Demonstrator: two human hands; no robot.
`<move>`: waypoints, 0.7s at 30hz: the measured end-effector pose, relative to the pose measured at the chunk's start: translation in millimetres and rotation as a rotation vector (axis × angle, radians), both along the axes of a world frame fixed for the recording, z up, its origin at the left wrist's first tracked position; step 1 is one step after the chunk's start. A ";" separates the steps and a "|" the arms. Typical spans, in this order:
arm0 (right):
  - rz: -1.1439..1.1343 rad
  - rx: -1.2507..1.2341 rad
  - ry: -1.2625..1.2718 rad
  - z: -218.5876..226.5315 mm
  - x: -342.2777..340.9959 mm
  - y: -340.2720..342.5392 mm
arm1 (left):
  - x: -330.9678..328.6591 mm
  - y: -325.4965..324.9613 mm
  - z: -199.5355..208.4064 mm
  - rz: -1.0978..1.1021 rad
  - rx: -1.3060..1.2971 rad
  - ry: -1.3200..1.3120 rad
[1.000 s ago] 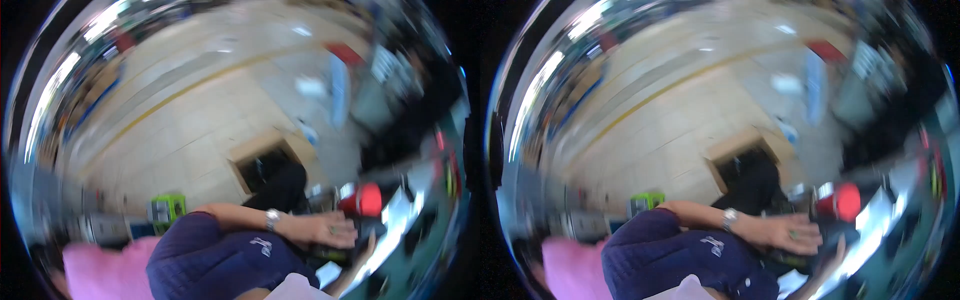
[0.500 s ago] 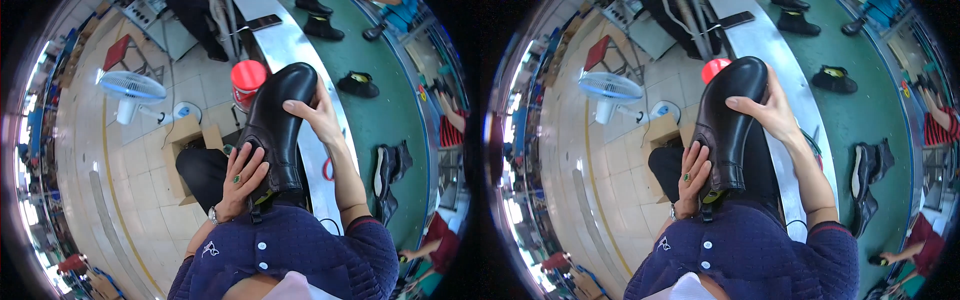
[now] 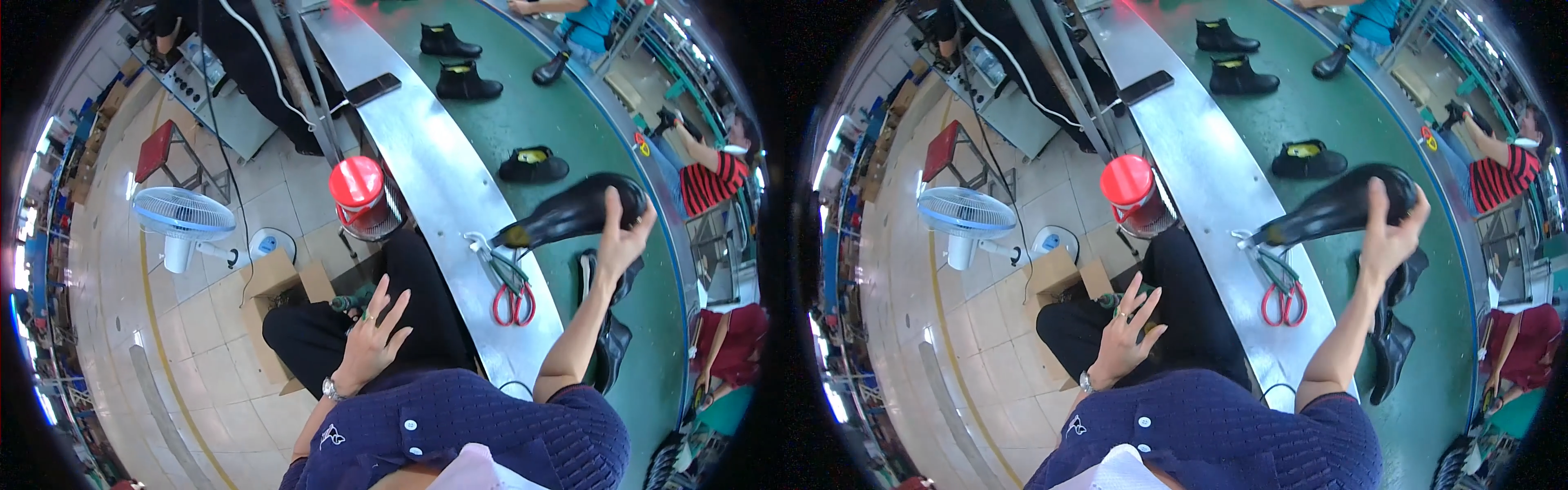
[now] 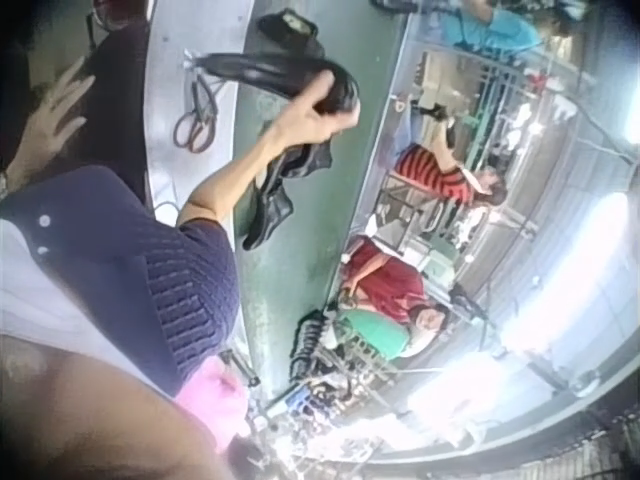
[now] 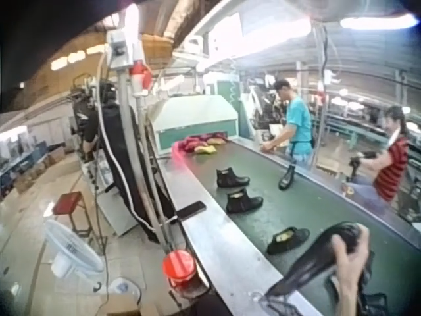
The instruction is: Assembling the sole and upper of a shoe using glue, pliers, and a hammer.
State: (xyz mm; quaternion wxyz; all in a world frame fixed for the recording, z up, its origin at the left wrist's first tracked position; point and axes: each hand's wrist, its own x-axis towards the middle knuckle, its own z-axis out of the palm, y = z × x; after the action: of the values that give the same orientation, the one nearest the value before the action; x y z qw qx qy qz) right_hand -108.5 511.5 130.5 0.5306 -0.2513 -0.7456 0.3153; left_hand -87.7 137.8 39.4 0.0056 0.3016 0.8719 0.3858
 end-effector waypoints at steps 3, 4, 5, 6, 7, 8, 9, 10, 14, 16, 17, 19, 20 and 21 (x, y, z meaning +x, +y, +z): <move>-0.483 0.165 -0.144 -36.7 6.6 59.5 | 1.8 -18.1 -21.3 0.014 -0.116 -0.031; -0.510 0.146 -0.167 -61.3 11.4 80.3 | 1.2 -20.7 -24.3 0.037 -0.118 -0.051; -0.541 0.011 -0.331 -78.4 13.0 84.4 | 0.1 -23.1 -26.1 0.053 -0.104 -0.038; -0.525 -0.028 -0.497 -97.5 15.4 88.1 | 0.2 -25.9 -25.5 0.088 -0.127 -0.056; -0.456 -0.031 -0.747 -121.9 18.7 104.1 | 1.8 -28.4 -24.4 0.128 -0.149 -0.074; -0.335 -0.054 -0.911 -132.2 13.3 102.1 | 3.2 -30.8 -23.8 0.156 -0.143 -0.079; -0.307 -0.024 -1.006 -144.7 2.8 98.0 | 4.5 -31.4 -25.5 0.183 -0.139 -0.072; -0.204 -0.017 -0.934 -153.0 -11.7 89.7 | 7.2 -32.5 -28.2 0.187 -0.195 -0.074; -0.095 0.018 -0.907 -152.0 -73.4 62.8 | 14.4 -36.5 -37.2 0.058 -0.331 -0.033; 0.092 0.116 -0.662 -146.3 -101.9 39.3 | 21.3 -36.6 -45.6 -0.006 -0.380 -0.161; 0.129 0.282 -0.587 -167.2 -117.9 60.7 | 25.2 -35.8 -61.3 -0.012 -0.353 -0.183; 0.174 0.215 -0.705 -224.3 -152.6 122.3 | 27.4 -35.7 -62.8 0.016 -0.409 -0.222; 0.606 0.489 -0.432 -247.1 -185.5 190.2 | 26.4 -39.3 -67.8 0.044 -0.399 -0.174; 0.756 0.503 -0.391 -264.3 -183.8 184.0 | 35.8 -40.8 -76.7 0.127 -0.432 -0.176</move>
State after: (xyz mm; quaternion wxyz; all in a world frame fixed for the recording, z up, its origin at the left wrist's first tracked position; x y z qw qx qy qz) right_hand -292.3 695.5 -133.7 0.2735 0.1183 -0.9232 0.2428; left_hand -51.9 97.0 -37.3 0.1215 0.2031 0.9476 0.2145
